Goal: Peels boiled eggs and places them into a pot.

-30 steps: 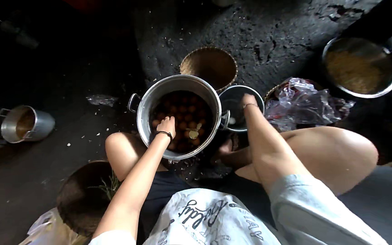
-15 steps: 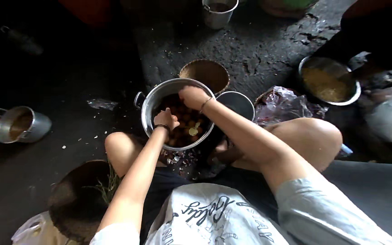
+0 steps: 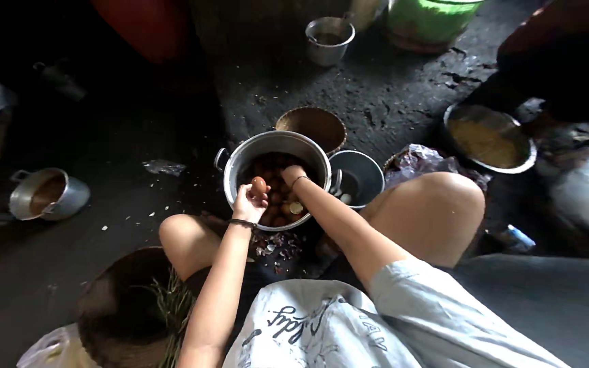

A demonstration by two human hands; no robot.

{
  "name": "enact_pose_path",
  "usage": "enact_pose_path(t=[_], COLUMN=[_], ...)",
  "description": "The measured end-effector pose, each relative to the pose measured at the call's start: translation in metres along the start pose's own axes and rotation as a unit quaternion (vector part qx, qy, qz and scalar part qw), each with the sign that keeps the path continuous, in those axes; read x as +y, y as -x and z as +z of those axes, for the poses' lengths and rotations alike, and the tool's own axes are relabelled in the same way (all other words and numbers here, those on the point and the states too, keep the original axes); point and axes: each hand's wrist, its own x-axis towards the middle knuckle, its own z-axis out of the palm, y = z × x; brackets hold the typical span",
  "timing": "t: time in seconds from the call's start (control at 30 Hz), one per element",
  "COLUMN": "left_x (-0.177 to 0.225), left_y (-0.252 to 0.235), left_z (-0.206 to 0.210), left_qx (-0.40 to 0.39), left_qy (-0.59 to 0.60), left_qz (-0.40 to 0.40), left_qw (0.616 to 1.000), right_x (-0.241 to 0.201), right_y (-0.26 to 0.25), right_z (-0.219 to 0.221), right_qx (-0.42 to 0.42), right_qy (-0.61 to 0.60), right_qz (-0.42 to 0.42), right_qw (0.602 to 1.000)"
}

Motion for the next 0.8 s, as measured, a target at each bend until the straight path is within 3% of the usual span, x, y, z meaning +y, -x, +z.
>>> enact_pose_path(t=[0.07, 0.13, 0.23, 0.33, 0.43, 0.53, 0.63, 0.73, 0.8], left_x=[-0.002, -0.010, -0.022, -0.032, -0.035, -0.039, -0.038, -0.038, -0.036], left_y=[-0.004, -0.009, -0.017, -0.015, -0.011, -0.007, -0.013, -0.011, -0.017], left_z=[0.000, -0.005, -0.001, 0.017, 0.028, 0.033, 0.040, 0.030, 0.029], left_qx=[0.011, 0.016, 0.010, -0.039, -0.067, -0.062, -0.037, -0.048, -0.064], left_qy=[-0.002, -0.042, -0.103, -0.078, -0.067, -0.108, -0.147, -0.133, -0.103], left_qz=[0.005, 0.022, 0.028, -0.034, -0.065, -0.057, -0.055, -0.079, -0.079], left_qw=[1.000, 0.999, 0.994, 0.996, 0.993, 0.991, 0.987, 0.987, 0.989], right_x=[0.011, 0.024, 0.023, 0.018, 0.023, 0.022, 0.024, 0.029, 0.033], right_y=[-0.008, -0.007, 0.033, 0.070, 0.102, 0.115, 0.113, 0.112, 0.111], right_z=[-0.007, -0.017, -0.036, -0.023, -0.014, 0.006, 0.007, 0.012, 0.008], right_qx=[0.035, 0.078, 0.097, 0.129, 0.226, 0.230, 0.261, 0.239, 0.253], right_qy=[0.000, -0.105, -0.296, -0.336, -0.341, -0.298, -0.331, -0.353, -0.399], right_qz=[-0.052, -0.136, -0.224, -0.272, -0.243, -0.241, -0.229, -0.225, -0.224], right_qw=[0.998, 0.982, 0.923, 0.892, 0.879, 0.895, 0.878, 0.876, 0.852])
